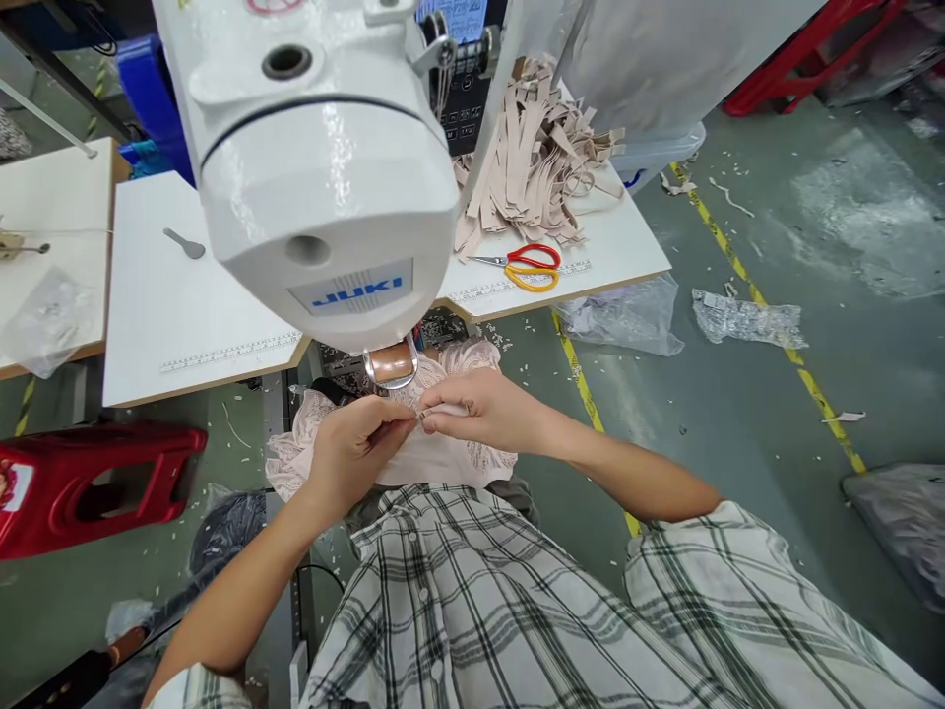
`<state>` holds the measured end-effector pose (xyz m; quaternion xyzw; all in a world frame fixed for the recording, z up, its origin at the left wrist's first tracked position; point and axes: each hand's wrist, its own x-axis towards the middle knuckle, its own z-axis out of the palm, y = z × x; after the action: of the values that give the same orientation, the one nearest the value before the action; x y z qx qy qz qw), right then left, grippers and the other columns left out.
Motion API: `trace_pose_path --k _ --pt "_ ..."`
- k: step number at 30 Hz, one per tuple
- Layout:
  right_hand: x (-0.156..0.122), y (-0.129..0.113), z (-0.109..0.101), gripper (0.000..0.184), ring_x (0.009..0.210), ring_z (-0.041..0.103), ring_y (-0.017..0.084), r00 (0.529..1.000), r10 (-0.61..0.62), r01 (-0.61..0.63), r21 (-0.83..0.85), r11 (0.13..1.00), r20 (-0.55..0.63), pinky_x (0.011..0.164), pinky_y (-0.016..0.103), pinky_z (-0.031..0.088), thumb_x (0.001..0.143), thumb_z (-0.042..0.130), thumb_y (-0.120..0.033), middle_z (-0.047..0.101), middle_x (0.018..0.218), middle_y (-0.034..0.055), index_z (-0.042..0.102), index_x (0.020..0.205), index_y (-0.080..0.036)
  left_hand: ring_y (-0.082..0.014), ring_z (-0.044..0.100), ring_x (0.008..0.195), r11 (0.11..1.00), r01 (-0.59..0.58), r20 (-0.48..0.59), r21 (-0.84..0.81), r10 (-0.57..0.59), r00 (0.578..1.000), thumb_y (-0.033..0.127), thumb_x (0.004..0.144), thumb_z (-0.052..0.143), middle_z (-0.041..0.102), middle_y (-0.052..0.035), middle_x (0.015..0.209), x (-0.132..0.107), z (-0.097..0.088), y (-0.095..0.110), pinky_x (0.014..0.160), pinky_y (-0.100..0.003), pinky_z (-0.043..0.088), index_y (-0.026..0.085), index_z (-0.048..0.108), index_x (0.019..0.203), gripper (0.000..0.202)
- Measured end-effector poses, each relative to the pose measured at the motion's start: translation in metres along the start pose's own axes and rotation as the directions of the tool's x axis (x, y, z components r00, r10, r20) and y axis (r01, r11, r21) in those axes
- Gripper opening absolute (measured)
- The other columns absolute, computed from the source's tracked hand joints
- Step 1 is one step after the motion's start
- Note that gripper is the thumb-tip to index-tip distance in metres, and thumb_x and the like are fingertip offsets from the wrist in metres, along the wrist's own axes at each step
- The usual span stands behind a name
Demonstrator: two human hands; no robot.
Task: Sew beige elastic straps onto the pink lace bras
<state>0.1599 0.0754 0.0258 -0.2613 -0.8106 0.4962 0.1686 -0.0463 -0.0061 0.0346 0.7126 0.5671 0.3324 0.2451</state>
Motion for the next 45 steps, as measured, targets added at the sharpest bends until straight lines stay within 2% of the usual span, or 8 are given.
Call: trace_pose_path --k 7,10,19,27,34,38,41,45 --pt "-0.001 0.004 0.003 0.015 0.08 0.066 0.013 0.998 -0.059 0.056 -0.18 0.982 -0.012 0.07 0.025 0.042 0.095 0.057 -0.027 0.075 0.091 -0.0008 0.07 0.099 -0.02 -0.0121 0.065 0.067 1.0 -0.004 0.182 0.031 -0.002 0.983 0.026 0.094 0.059 0.073 0.0004 0.081 0.012 -0.007 -0.008 0.06 -0.021 0.045 0.022 0.072 0.107 0.018" --pt "0.0 0.002 0.004 0.016 0.08 0.065 0.013 0.997 -0.07 0.06 -0.211 0.976 -0.038 0.069 0.025 0.042 0.096 0.056 -0.029 0.074 0.09 -0.0022 0.07 0.101 -0.022 -0.0139 0.063 0.064 0.985 -0.068 0.261 0.156 0.025 0.965 0.031 0.099 0.051 0.07 -0.0003 0.075 0.016 -0.007 -0.01 0.057 -0.023 0.042 0.02 0.071 0.095 0.023" --pt "0.048 -0.003 -0.009 0.014 0.066 0.049 0.009 0.991 -0.064 0.027 -0.294 0.955 -0.118 0.06 0.025 0.031 0.085 0.057 -0.02 0.056 0.073 -0.0018 0.066 0.074 -0.017 -0.0127 0.06 0.06 0.942 0.134 -0.087 0.307 -0.112 0.99 0.04 0.1 0.05 0.067 0.0011 0.07 0.009 0.007 -0.025 0.056 -0.023 0.037 0.02 0.066 0.096 0.026" --pt "0.068 -0.01 -0.014 0.025 0.057 0.032 0.009 0.993 -0.048 -0.003 -0.436 0.9 -0.107 0.057 0.029 0.022 0.078 0.049 -0.012 0.039 0.058 -0.0012 0.043 0.054 -0.017 -0.0142 0.058 0.063 0.722 -0.31 0.043 0.618 0.363 0.931 0.015 0.095 0.049 0.069 -0.0025 0.077 0.003 -0.002 -0.083 0.061 -0.029 0.037 0.03 0.067 0.125 0.037" --pt "0.054 0.005 0.0 0.02 0.078 0.054 0.017 0.977 -0.074 -0.037 -0.498 0.867 -0.202 0.069 0.03 0.039 0.092 0.053 -0.026 0.063 0.086 0.005 0.067 0.082 -0.017 -0.0147 0.049 0.051 0.685 -0.288 0.127 0.669 0.277 0.953 0.018 0.095 0.046 0.051 0.0012 0.056 0.009 -0.002 -0.066 0.048 -0.031 0.023 0.025 0.064 0.126 0.037" --pt "0.037 0.026 0.022 0.021 0.112 0.051 0.025 0.856 -0.305 -0.015 -0.612 0.791 -0.416 0.098 0.045 0.039 0.094 0.058 -0.034 0.06 0.117 0.0077 0.069 0.112 -0.029 -0.0151 0.048 0.051 0.681 -0.267 0.178 0.682 0.199 0.964 0.018 0.094 0.045 0.055 0.0001 0.059 0.012 -0.008 -0.056 0.047 -0.031 0.018 0.02 0.062 0.126 0.036" --pt "0.033 0.033 0.033 0.019 0.098 0.055 0.021 0.788 -0.371 -0.013 -0.616 0.788 -0.491 0.094 0.042 0.042 0.093 0.059 -0.026 0.062 0.1 0.0047 0.072 0.106 -0.031 -0.015 0.048 0.051 0.634 -0.43 0.301 0.642 0.308 0.903 0.009 0.09 0.044 0.053 0.0011 0.058 0.023 -0.021 -0.067 0.048 -0.03 0.019 0.023 0.061 0.128 0.044" --pt "0.03 0.036 0.042 0.022 0.083 0.058 0.015 0.84 -0.229 -0.016 -0.445 0.895 -0.492 0.072 0.03 0.047 0.096 0.055 -0.027 0.06 0.09 0.0034 0.068 0.113 -0.026 -0.0144 0.05 0.052 0.56 -0.58 0.442 0.592 0.377 0.814 0.003 0.087 0.042 0.051 0.0016 0.056 0.038 -0.033 -0.085 0.049 -0.029 0.02 0.029 0.062 0.127 0.051"
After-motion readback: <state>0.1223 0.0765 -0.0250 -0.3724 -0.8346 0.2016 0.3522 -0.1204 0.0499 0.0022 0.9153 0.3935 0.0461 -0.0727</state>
